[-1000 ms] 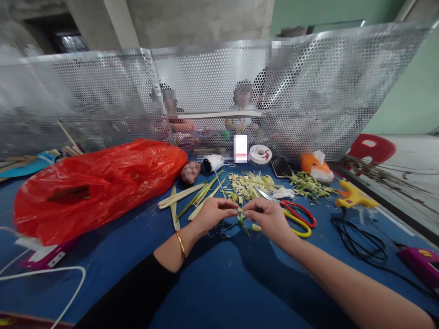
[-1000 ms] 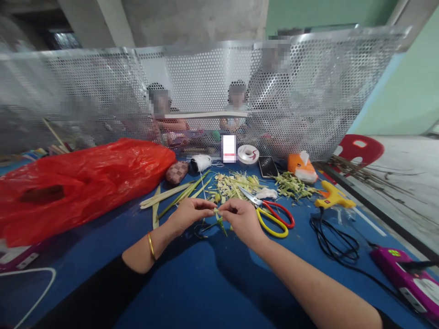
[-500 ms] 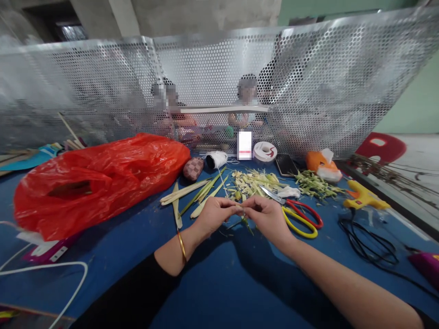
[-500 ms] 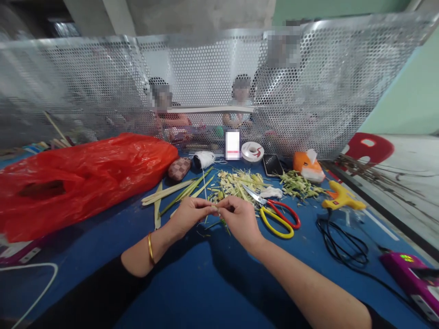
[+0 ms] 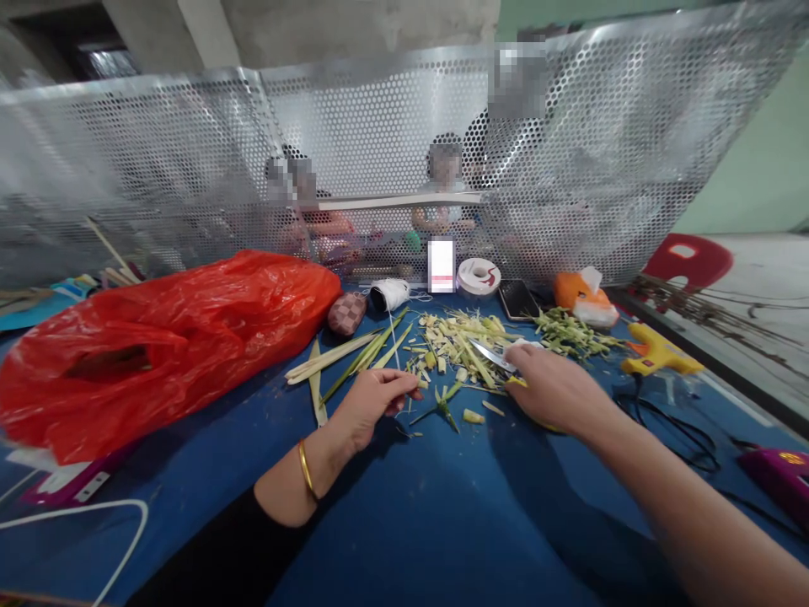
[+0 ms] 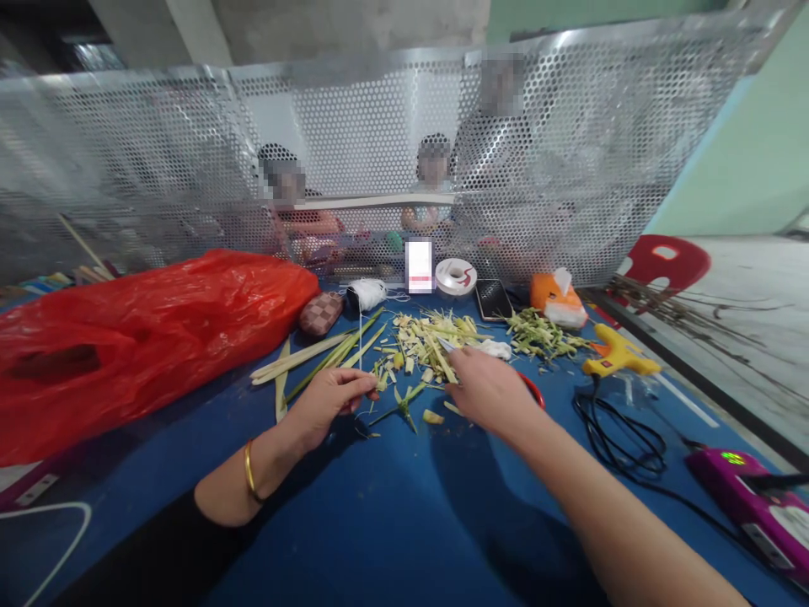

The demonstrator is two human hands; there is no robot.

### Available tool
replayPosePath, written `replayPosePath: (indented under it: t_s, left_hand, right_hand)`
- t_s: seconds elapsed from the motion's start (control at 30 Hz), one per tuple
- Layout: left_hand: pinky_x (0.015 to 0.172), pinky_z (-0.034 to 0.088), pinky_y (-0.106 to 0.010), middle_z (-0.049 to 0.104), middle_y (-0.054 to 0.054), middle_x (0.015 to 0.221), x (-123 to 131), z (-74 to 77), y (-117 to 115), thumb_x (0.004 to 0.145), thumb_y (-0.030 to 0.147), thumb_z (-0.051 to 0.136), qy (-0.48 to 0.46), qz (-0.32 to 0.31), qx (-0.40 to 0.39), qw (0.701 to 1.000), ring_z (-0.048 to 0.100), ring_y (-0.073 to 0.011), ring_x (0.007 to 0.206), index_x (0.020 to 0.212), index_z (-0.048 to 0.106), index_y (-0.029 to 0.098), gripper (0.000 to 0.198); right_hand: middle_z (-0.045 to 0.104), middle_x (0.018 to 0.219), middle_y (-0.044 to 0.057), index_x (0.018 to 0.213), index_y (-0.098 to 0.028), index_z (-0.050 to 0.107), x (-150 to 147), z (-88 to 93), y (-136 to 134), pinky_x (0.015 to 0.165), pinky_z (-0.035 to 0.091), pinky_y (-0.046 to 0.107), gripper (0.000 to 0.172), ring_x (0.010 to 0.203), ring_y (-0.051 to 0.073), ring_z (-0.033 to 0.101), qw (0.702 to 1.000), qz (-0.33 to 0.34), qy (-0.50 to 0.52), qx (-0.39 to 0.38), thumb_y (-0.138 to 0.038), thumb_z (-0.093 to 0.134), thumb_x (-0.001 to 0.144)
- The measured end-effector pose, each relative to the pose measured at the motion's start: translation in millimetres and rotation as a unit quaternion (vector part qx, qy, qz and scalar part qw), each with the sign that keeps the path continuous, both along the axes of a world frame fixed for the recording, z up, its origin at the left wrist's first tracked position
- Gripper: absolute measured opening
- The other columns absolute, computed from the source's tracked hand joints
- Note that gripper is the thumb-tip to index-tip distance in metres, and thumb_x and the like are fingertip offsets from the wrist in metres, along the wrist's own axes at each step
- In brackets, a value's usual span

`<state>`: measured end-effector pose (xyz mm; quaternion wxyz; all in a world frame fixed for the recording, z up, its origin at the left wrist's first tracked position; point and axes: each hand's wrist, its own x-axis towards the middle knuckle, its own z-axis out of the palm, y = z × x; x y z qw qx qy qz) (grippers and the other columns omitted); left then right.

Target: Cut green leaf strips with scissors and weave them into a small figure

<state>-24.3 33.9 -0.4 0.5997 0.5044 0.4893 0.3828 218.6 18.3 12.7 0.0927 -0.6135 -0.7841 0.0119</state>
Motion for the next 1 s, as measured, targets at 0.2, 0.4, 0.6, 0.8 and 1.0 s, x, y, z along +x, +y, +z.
replayPosePath:
  t_s: [0.2, 0.4, 0.6, 0.8, 1.0]
  left_hand:
    - [0.045, 0.046, -0.015, 0.067, -0.006, 0.063, -21.2, 12.4, 1.6, 0.081, 0.011, 0.063, -0.187, 0.047, -0.205, 0.960, 0.056, -0.0070, 0.047, 0.073, 0.071, 0.008, 0.012]
    - [0.047, 0.052, -0.016, 0.063, -0.003, 0.062, -44.0, 33.4, 10.6, 0.094, 0.015, 0.046, -0.285, 0.069, -0.241, 0.925, 0.059, -0.0073, 0.048, 0.077, 0.066, 0.010, 0.027]
    - [0.040, 0.050, -0.015, 0.061, -0.002, 0.062, -66.3, 45.9, 18.6, 0.098, 0.019, 0.040, -0.390, 0.077, -0.233, 0.888, 0.057, -0.0070, 0.044, 0.079, 0.063, 0.010, 0.031]
    - [0.039, 0.050, -0.015, 0.060, -0.002, 0.062, -71.5, 45.8, 21.1, 0.098, 0.019, 0.039, -0.393, 0.071, -0.235, 0.886, 0.057, -0.0074, 0.044, 0.080, 0.063, 0.010, 0.032]
    - [0.040, 0.049, -0.015, 0.059, -0.002, 0.064, -73.5, 47.6, 18.1, 0.095, 0.016, 0.045, -0.397, 0.054, -0.221, 0.889, 0.056, -0.0068, 0.045, 0.080, 0.063, 0.011, 0.024]
  right_hand:
    - [0.066, 0.096, 0.015, 0.106, -0.013, 0.059, 62.5, -29.7, -6.2, 0.066, 0.039, 0.032, 0.030, 0.085, 0.027, 0.064, 0.990, -0.064, -0.109, -0.070, -0.015, 0.054, 0.076]
    - [0.069, 0.096, 0.017, 0.121, -0.010, 0.052, 57.7, -39.5, -2.1, 0.059, 0.033, 0.030, 0.051, 0.081, 0.028, 0.066, 0.990, -0.089, -0.083, -0.065, -0.007, 0.051, 0.070]
    - [0.071, 0.082, 0.012, 0.132, -0.019, 0.050, 61.8, -27.0, -3.4, 0.055, 0.035, 0.030, 0.056, 0.071, 0.027, 0.065, 0.990, -0.128, 0.041, -0.052, -0.027, 0.058, 0.077]
    - [0.063, 0.084, 0.003, 0.119, -0.024, 0.055, 18.3, -2.6, -20.6, 0.052, 0.048, 0.027, 0.046, 0.062, 0.017, 0.060, 0.783, 0.033, 0.558, -0.272, -0.031, 0.065, 0.074]
    - [0.056, 0.067, -0.003, 0.090, -0.022, 0.062, -45.5, 15.7, -16.3, 0.039, 0.038, 0.020, 0.031, 0.045, 0.008, 0.046, 0.656, 0.056, 0.615, -0.434, -0.041, 0.076, 0.070]
